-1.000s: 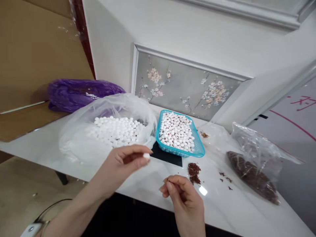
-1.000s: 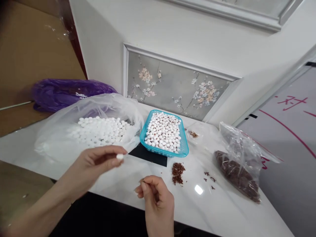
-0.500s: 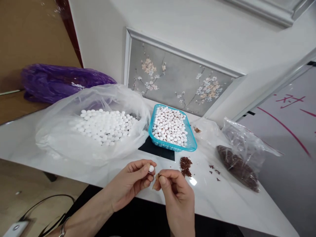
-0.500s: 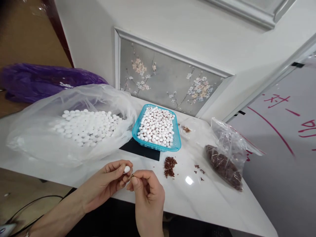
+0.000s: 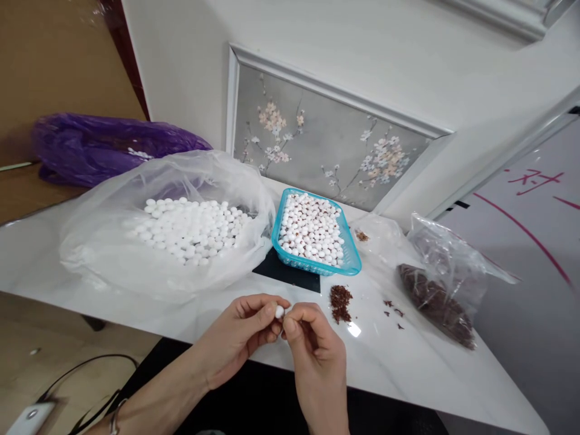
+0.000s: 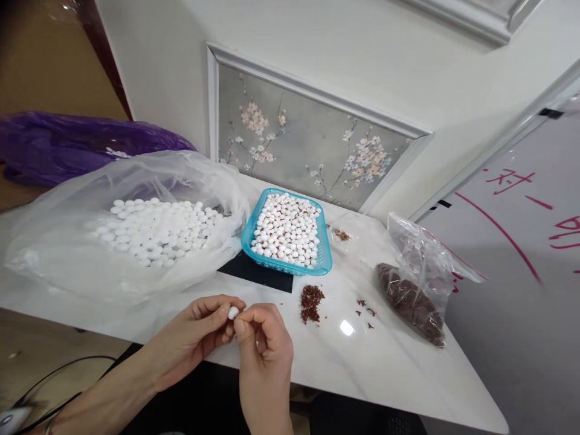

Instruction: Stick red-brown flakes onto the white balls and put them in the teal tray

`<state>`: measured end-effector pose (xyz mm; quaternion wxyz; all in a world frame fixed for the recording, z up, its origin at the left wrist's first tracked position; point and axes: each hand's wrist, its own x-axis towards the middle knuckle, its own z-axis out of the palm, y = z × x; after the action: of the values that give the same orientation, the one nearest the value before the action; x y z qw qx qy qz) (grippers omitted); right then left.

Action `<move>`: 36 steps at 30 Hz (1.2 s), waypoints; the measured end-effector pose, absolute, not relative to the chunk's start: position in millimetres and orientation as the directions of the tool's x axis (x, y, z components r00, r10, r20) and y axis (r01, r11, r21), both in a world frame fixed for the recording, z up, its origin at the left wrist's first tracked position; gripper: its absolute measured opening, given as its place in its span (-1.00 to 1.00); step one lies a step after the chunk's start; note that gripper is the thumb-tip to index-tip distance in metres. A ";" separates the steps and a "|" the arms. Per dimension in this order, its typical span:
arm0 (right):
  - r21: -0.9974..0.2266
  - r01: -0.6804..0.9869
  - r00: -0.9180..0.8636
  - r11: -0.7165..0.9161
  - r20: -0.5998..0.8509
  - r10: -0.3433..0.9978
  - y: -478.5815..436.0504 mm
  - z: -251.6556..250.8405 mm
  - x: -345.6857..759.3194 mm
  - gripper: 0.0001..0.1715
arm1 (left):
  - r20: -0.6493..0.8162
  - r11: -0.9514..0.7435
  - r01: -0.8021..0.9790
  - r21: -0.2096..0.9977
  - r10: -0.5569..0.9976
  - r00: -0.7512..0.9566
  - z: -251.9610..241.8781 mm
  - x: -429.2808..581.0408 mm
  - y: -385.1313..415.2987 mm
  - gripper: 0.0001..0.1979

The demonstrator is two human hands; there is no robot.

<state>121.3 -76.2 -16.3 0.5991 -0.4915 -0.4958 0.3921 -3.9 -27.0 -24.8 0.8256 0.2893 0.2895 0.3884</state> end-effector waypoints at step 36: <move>-0.994 -0.068 0.309 0.088 0.063 0.949 -73.9 -33.4 135.5 -0.82 | -0.277 0.530 -0.464 0.710 0.816 0.508 -18.6 -4.3 -25.8 -0.85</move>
<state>135.5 -73.9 -33.4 0.6099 -0.5314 -0.4145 0.4168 -4.3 -25.8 -18.6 0.8193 0.2874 0.3060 0.3906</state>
